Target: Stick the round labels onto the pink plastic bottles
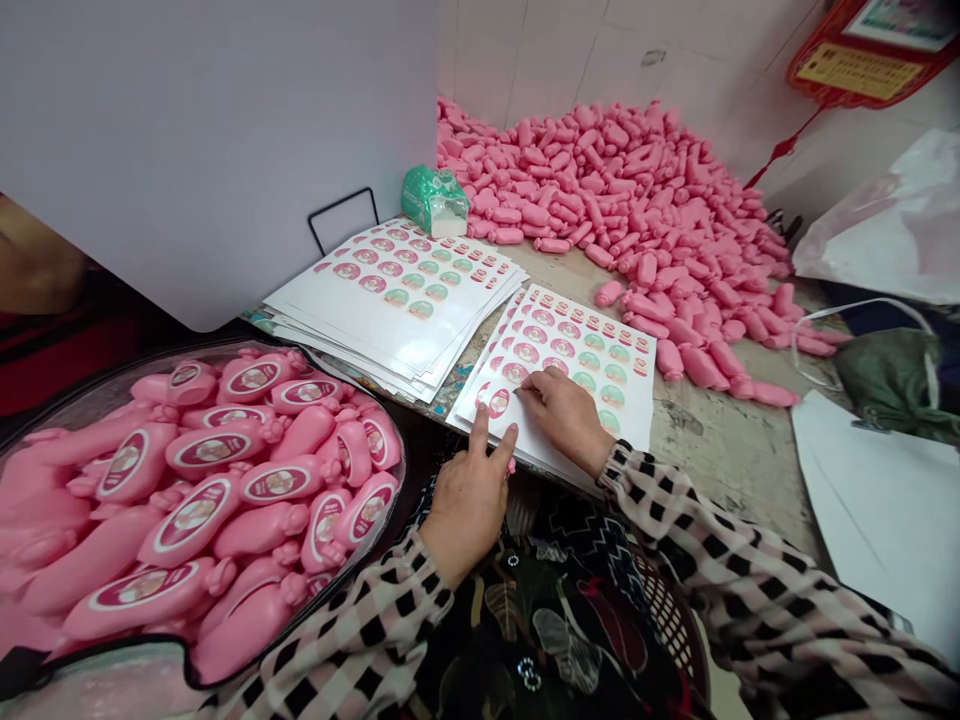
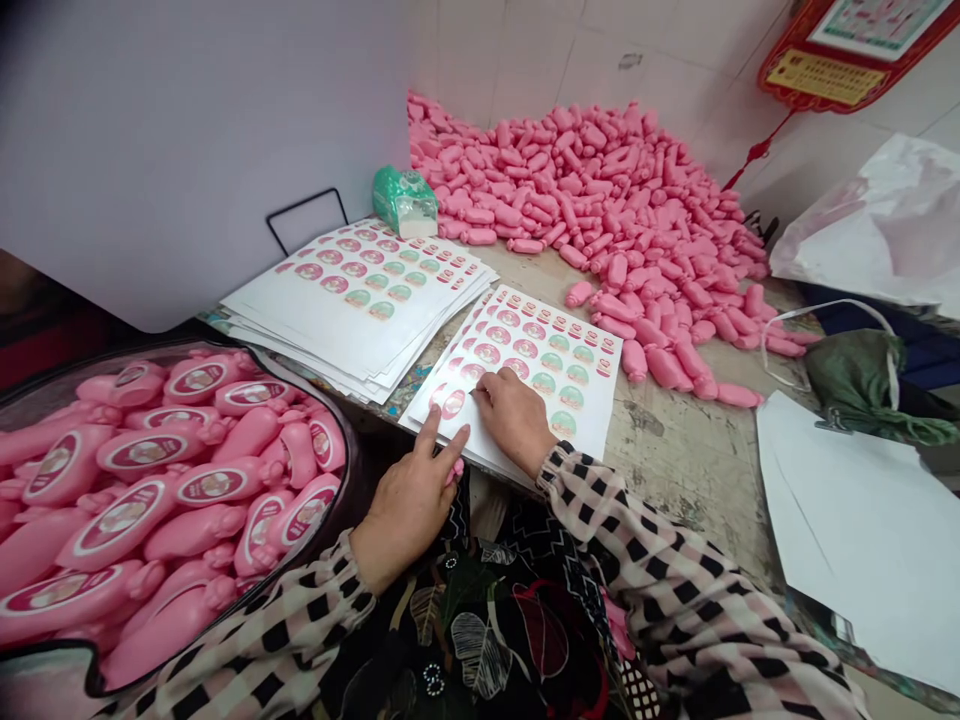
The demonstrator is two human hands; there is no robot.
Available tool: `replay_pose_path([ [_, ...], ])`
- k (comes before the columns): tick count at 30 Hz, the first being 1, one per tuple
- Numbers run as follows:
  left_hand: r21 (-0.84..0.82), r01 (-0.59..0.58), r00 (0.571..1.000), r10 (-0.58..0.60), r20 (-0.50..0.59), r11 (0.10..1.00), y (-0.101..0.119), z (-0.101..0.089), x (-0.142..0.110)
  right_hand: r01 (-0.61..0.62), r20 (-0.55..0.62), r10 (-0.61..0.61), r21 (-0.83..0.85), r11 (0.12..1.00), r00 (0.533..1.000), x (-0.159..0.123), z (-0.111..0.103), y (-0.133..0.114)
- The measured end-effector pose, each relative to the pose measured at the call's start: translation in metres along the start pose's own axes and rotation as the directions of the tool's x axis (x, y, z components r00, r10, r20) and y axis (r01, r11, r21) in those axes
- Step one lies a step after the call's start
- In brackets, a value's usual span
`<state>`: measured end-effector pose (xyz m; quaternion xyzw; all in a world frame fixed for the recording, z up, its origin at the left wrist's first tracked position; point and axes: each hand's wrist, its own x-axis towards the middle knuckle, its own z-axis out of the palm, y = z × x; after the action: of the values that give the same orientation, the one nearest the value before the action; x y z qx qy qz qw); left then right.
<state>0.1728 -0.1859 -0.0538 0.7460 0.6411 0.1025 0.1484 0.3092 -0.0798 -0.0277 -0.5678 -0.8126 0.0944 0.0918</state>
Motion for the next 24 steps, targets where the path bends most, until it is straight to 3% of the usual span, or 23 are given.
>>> replay_pose_path([
  [12, 0.012, -0.012, 1.000, 0.012, 0.000, 1.000, -0.0032, 0.0032, 0.0010, 0.055, 0.011, -0.054, -0.157, 0.986, 0.999, -0.0048, -0.0054, -0.0086],
  [24, 0.034, -0.026, 1.000, 0.026, 0.001, 0.999, -0.0043, 0.0049, 0.0022, 0.097, 0.010, -0.096, -0.076, 0.992, 0.995, -0.0078, -0.0018, -0.0012],
])
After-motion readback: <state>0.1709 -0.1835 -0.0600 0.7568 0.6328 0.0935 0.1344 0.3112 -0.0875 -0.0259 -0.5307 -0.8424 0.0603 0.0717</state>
